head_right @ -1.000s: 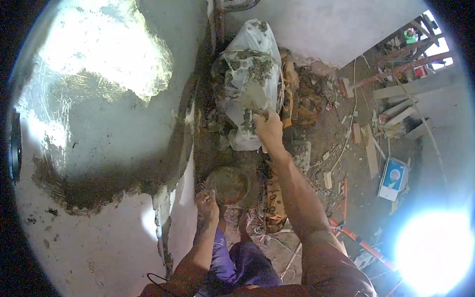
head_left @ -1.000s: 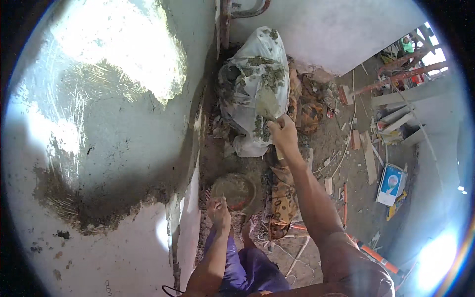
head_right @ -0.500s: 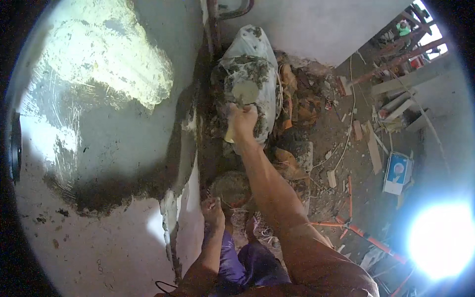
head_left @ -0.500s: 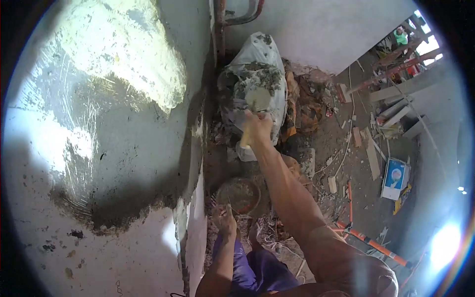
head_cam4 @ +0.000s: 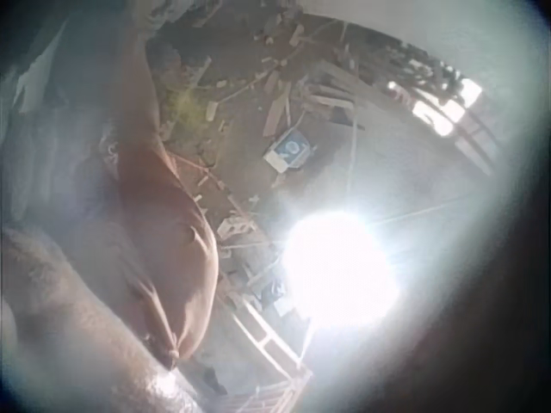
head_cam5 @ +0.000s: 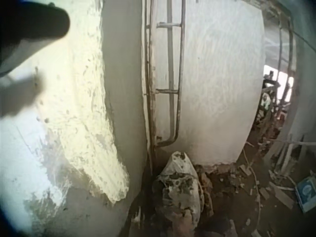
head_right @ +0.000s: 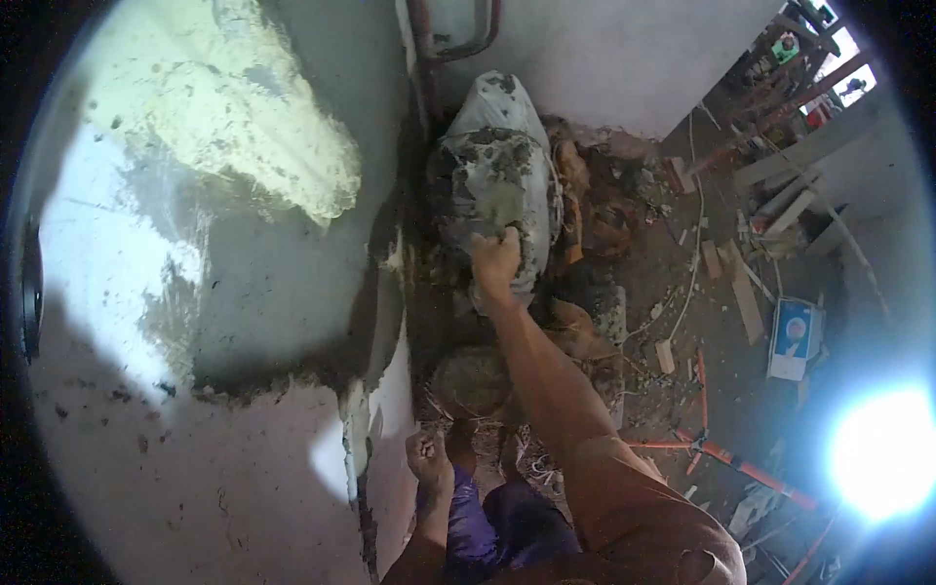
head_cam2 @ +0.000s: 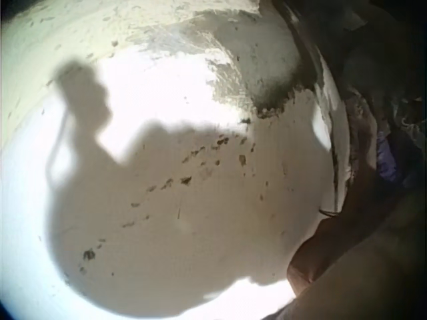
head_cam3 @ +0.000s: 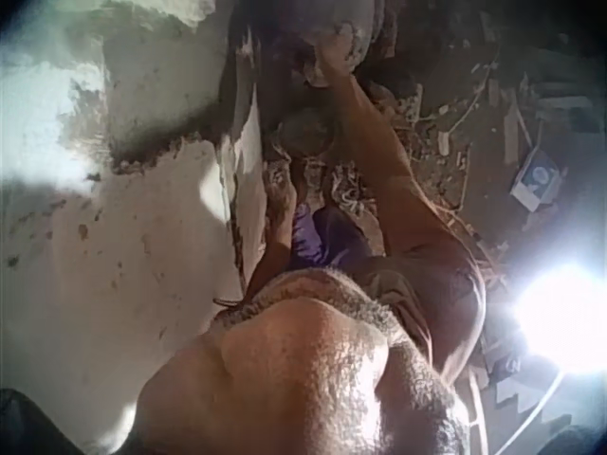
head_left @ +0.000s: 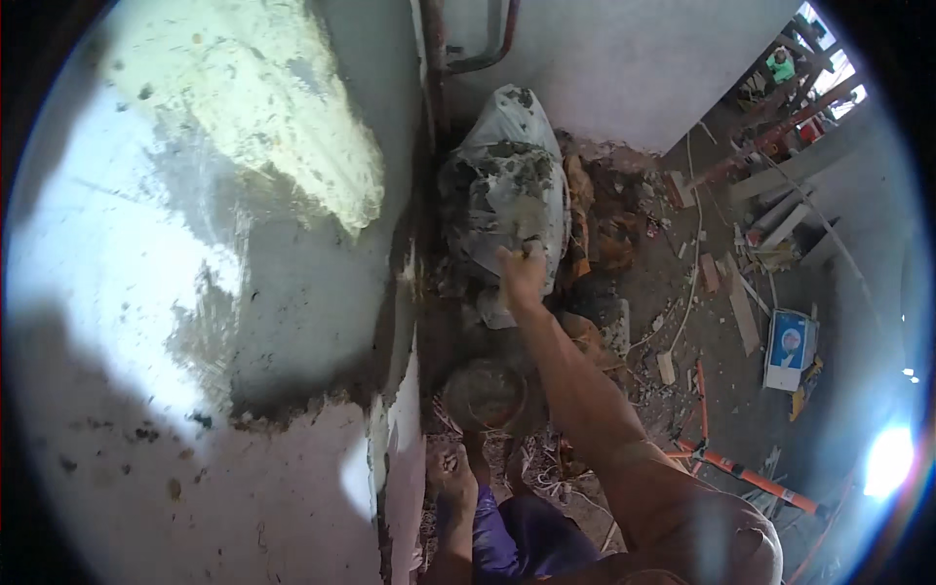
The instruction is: The person smooths mortar on the ground using a trowel, mixes mortar inside a bucket with a trowel and by hand, and applies mortar onto a wall using a trowel.
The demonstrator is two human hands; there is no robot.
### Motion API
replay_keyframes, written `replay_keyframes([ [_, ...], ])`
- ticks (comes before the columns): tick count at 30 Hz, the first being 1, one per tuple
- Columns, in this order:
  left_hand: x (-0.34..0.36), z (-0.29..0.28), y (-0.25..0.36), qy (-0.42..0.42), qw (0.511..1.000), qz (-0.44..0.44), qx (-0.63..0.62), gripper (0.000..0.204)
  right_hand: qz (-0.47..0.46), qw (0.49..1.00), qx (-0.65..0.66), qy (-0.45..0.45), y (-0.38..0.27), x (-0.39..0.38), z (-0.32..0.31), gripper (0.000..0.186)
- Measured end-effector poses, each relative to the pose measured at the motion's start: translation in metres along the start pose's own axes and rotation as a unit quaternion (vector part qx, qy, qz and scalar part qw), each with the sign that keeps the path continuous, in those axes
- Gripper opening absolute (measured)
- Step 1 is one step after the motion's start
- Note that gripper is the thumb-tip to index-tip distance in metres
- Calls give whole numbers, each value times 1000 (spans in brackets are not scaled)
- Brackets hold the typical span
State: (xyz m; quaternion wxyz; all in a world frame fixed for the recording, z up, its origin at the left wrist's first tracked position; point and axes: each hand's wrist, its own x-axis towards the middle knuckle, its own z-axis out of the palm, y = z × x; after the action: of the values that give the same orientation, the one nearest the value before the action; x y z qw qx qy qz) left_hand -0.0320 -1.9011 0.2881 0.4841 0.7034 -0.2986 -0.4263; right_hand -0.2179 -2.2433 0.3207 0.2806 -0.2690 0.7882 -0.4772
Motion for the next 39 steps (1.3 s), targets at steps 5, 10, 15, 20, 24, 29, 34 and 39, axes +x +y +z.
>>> replay_keyframes([
  [5,-9,3,18,4,997,-18,77,13,1,998,-34,-51,3,1,-35,38],
  [10,-14,-7,-4,-3,999,-13,45,14,-127,984,3,-122,10,-27,-92,39],
  [15,-16,-21,-28,24,979,101,175,13,-76,978,-76,-179,36,-83,-159,34],
  [20,-33,-13,-5,25,990,-48,133,16,-191,959,-159,-133,94,-155,-207,30],
  [24,-40,-20,-16,62,976,15,206,20,-257,891,-341,-153,176,-179,-208,33],
  [29,-65,-29,3,51,972,-1,230,23,-214,912,-322,-138,171,-196,-233,35],
  [34,-52,-49,-7,87,977,-17,195,24,-34,936,-271,-221,162,-220,-271,39],
  [39,-50,-32,1,62,992,-49,97,24,-67,911,-278,-298,277,-231,-354,45],
])
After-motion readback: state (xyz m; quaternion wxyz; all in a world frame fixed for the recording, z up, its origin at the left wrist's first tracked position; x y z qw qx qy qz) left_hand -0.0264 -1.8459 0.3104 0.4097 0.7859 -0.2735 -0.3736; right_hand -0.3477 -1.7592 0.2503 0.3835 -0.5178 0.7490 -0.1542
